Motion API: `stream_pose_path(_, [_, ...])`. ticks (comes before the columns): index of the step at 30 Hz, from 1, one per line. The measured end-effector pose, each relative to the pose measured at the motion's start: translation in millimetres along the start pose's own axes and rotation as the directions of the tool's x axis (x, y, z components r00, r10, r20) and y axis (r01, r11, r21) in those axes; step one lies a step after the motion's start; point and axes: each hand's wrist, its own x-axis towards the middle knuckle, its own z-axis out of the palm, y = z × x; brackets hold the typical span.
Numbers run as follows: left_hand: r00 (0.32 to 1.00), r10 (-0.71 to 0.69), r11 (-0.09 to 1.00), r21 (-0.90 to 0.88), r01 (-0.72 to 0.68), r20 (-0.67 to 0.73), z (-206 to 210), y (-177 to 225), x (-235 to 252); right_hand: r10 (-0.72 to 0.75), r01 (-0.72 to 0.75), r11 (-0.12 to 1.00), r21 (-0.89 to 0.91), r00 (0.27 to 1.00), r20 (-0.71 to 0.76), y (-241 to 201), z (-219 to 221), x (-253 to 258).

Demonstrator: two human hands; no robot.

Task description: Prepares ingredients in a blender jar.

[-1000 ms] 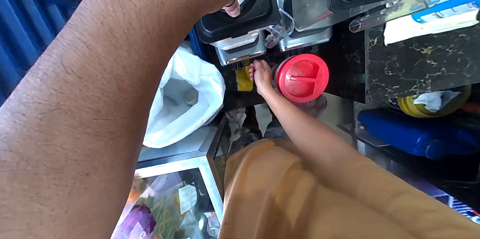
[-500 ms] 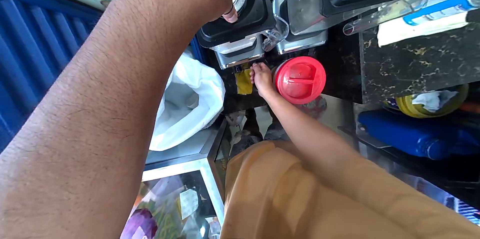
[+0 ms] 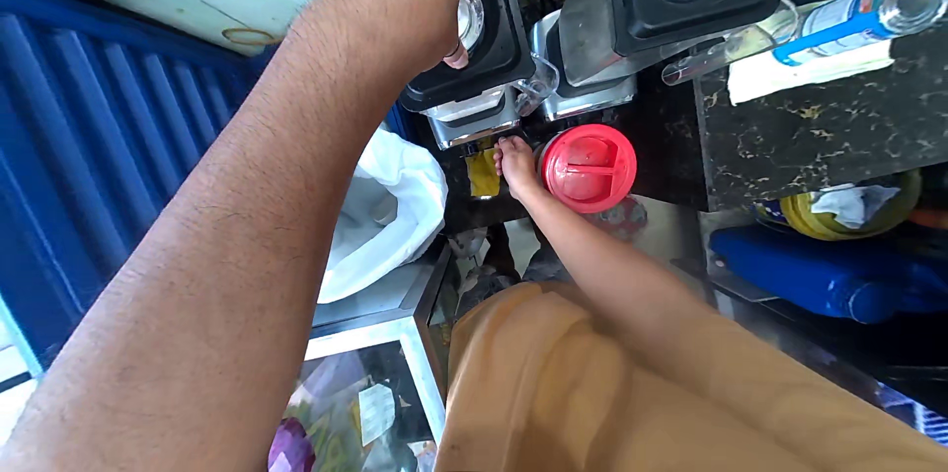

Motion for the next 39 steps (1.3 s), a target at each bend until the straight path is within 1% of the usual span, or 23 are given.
stream_pose_path(5, [1.000, -0.013, 1.000, 0.019, 0.013, 0.026, -0.5, 0.3, 1.3, 0.006, -0.006, 1.000, 0.007, 1.000, -0.001, -0.7, -0.3, -0.6])
stream_pose_path(10, [1.000, -0.007, 1.000, 0.011, 0.007, 0.021, 0.1, -0.9, 2.2, 0.030, -0.029, 0.998, -0.052, 0.999, 0.024, 4.3, -5.9, -0.1])
stream_pose_path(13, [1.000, -0.005, 1.000, 0.012, 0.005, 0.011, -1.3, -1.0, 2.3, 0.032, -0.031, 0.999, -0.021, 0.999, 0.021, -4.7, -5.1, -0.8])
stream_pose_path(18, [1.000, -0.001, 1.000, -0.010, 0.001, -0.009, 2.4, -1.8, 1.5, 0.038, -0.038, 0.999, 0.008, 0.999, 0.019, -6.1, -4.4, -1.1])
stream_pose_path(24, [0.999, 0.024, 0.999, -0.032, -0.025, -0.037, 3.0, -2.7, -1.0, 0.031, -0.031, 1.000, 0.004, 0.999, 0.021, -5.8, -3.6, -2.8])
stream_pose_path(29, [1.000, -0.008, 1.000, -0.027, 0.008, -0.011, 2.2, -1.8, -1.0, 0.033, -0.033, 0.999, 0.007, 0.999, 0.015, -4.4, -2.7, -1.5])
stream_pose_path(37, [1.000, 0.005, 1.000, -0.020, -0.005, -0.003, 3.2, -1.9, 0.0, 0.032, -0.032, 0.999, 0.018, 0.999, 0.018, -3.3, -2.6, -1.4])
stream_pose_path(39, [1.000, 0.005, 1.000, -0.022, -0.005, 0.001, 4.2, -1.9, -0.1, 0.057, -0.058, 0.998, 0.026, 0.998, 0.040, -3.5, -1.3, -4.5])
